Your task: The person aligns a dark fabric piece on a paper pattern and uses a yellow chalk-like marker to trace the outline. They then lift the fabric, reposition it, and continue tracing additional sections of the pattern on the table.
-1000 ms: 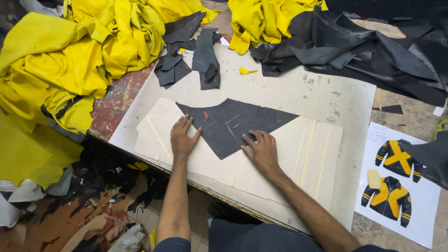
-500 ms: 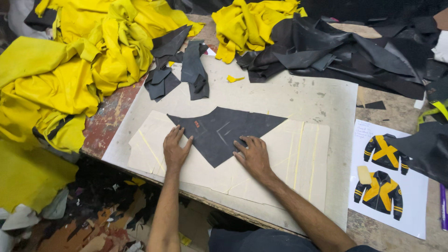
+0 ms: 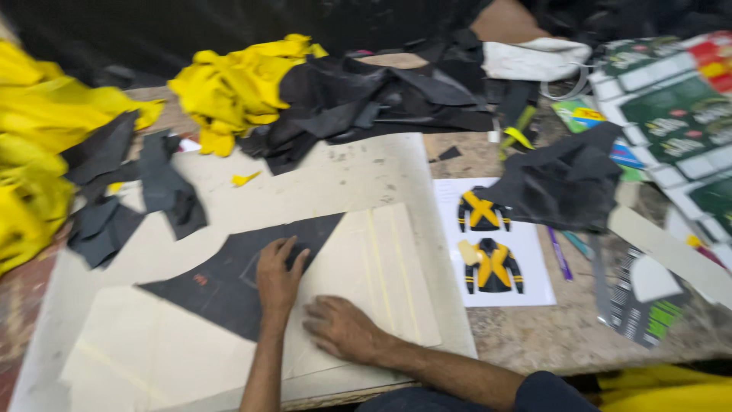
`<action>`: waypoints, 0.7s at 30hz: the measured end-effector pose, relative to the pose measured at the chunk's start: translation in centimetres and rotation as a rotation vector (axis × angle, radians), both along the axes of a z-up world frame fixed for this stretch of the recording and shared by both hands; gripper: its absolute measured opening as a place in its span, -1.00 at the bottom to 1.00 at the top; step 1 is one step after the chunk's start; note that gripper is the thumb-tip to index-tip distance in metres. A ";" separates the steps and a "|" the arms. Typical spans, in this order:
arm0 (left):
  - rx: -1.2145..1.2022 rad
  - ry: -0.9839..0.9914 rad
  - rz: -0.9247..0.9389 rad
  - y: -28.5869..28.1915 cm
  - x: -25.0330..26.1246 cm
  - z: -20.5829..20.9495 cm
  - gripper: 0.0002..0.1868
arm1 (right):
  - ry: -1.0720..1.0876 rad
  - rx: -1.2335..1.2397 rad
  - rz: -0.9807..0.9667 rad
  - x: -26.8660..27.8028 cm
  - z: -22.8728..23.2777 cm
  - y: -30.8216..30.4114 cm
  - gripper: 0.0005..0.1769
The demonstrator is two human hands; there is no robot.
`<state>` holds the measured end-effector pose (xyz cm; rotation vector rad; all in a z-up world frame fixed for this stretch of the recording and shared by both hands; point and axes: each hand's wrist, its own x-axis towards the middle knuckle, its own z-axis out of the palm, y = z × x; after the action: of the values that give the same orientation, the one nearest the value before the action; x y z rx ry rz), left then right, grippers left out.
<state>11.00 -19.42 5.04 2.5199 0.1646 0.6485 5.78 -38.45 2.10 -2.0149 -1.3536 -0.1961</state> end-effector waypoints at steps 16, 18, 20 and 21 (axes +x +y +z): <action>0.138 -0.121 0.059 -2.7 1.5 -1.4 -0.83 | 0.107 -0.121 -1.235 1.6 1.6 -30.3 -0.62; 0.070 -0.124 0.039 -3.2 1.4 -1.1 -0.83 | 0.139 -0.173 -1.313 1.8 1.5 -31.9 -0.58; 0.013 -0.135 0.016 -4.0 1.1 -0.8 -0.83 | 0.127 -0.207 -1.367 2.0 1.2 -33.2 -0.56; -0.010 -0.144 0.000 -4.4 1.0 -0.6 -0.83 | 0.100 -0.214 -1.385 2.1 0.8 -33.9 -0.56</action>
<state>12.03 -23.83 4.39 2.4526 0.1162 0.8239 7.89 -72.36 2.93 -2.7436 0.2987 -0.5441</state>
